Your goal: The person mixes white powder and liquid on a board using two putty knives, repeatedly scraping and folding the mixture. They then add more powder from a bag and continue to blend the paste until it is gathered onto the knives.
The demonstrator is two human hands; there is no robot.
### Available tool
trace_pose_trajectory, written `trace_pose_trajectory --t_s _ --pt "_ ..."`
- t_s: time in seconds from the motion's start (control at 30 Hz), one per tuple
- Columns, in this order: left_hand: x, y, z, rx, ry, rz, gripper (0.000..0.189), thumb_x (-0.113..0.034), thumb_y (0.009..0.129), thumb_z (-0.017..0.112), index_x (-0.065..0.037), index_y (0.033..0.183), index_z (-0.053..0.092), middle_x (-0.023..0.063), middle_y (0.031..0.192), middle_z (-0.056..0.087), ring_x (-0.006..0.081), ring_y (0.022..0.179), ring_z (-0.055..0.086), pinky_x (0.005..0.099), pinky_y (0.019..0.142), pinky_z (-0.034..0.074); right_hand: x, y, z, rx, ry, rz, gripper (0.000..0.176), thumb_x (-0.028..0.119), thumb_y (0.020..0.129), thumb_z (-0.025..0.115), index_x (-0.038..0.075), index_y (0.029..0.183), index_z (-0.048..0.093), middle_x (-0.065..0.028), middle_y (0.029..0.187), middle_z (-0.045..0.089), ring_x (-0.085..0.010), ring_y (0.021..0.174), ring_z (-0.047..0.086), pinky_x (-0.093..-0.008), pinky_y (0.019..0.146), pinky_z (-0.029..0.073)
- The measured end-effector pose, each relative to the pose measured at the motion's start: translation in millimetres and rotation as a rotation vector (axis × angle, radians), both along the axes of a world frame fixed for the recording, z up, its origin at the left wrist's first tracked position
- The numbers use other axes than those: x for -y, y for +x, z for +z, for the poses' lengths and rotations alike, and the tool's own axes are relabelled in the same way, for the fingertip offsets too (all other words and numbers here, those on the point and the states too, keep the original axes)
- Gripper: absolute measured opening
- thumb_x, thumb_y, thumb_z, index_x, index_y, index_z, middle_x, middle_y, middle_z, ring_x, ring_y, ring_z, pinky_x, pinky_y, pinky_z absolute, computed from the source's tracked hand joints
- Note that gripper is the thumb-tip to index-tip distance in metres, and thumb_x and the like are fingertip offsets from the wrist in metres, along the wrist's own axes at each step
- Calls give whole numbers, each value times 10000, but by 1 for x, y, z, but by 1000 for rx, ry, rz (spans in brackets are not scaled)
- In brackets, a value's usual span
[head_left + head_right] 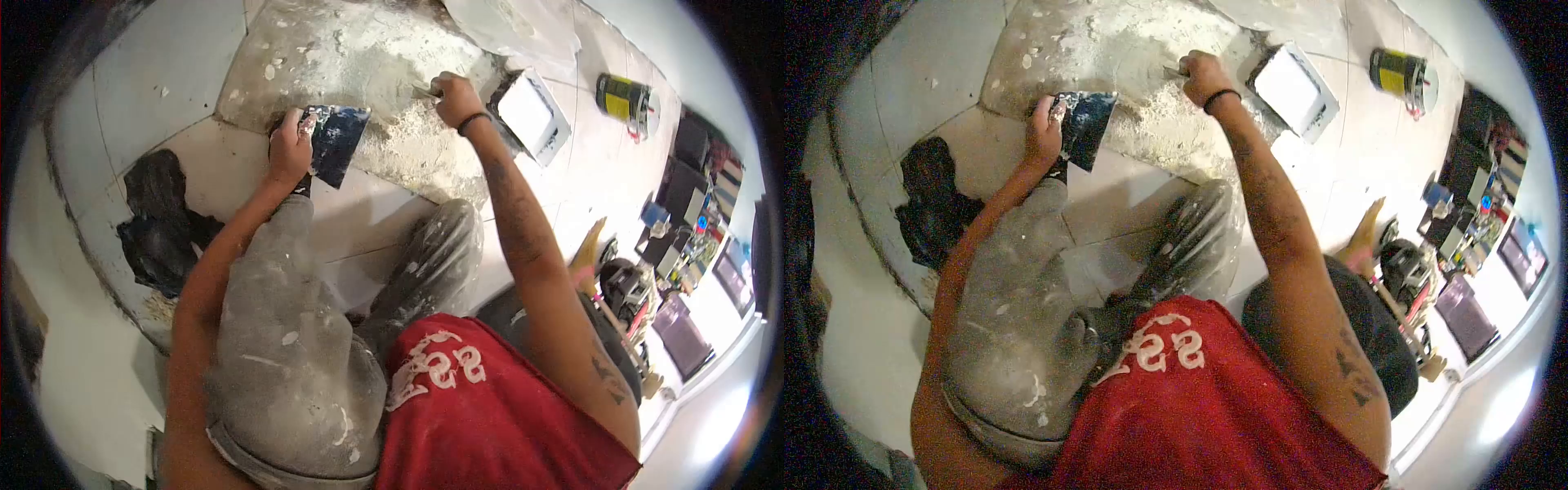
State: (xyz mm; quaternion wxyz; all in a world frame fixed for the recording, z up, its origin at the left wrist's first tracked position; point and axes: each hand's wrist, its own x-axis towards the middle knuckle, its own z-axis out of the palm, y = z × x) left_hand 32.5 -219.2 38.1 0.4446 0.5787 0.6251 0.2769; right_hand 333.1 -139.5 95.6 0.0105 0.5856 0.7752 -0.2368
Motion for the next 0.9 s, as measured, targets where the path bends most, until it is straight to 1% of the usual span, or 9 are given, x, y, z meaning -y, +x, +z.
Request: trace_pose_trajectory --t_s 0.1,0.23,0.27,0.37,0.4,0.5,0.57,0.73,0.9 --pt "-13 -2 -2 1 89 -17 285 -229 862 534 38 956 499 250 830 571 419 801 558 401 672 433 -19 9 28 44 -93 5 169 -15 617 546 30 771 599 -147 823 579 -338 813 563 -397 735 460" --pt "-51 3 65 276 -214 -201 249 -111 820 592 47 994 509 181 888 621 259 838 599 328 715 443 -9 19 38 95 -95 -57 157 23 686 530 59 813 615 -140 872 592 -317 856 575 -400 746 466" --pt "-54 7 73 181 -99 -177 261 -44 785 603 42 1015 513 153 886 624 192 805 589 313 711 447 -6 21 38 177 -72 -59 161 37 700 531 69 829 622 -136 881 594 -313 864 577 -399 752 468" --pt "-75 32 94 80 -132 -312 290 -19 759 605 29 1031 517 154 885 622 191 767 594 315 691 452 -5 28 52 305 -81 -111 183 97 741 530 86 885 643 -151 862 599 -312 869 584 -396 775 475" --pt "-79 50 138 56 -19 -315 279 -20 752 598 36 1017 528 192 870 617 226 766 613 328 670 456 -6 28 62 293 -83 -151 185 105 740 533 79 886 644 -159 858 603 -317 862 586 -398 776 475" --pt "-86 88 158 150 -50 -357 210 -54 754 591 42 933 541 231 718 582 363 662 587 381 597 441 7 44 55 154 -40 -346 188 166 737 568 30 845 641 -201 818 619 -350 785 602 -419 723 484" --pt "-85 112 154 83 3 -358 205 -82 761 588 41 917 539 233 709 580 383 660 576 407 594 432 12 50 46 113 57 -405 218 207 738 591 19 835 640 -208 806 622 -363 749 606 -424 697 488" --pt "-88 140 141 -18 -18 -364 206 -120 772 576 46 887 539 242 700 577 402 675 571 447 613 428 26 55 23 54 -11 -533 403 361 763 613 -40 738 608 -261 684 580 -386 701 592 -425 649 487" --pt "-77 152 139 -21 63 -328 183 -116 775 564 32 873 520 233 711 583 410 711 573 461 654 445 39 36 59 -103 46 -680 324 258 775 613 -65 772 589 -259 718 576 -407 713 563 -432 639 440"
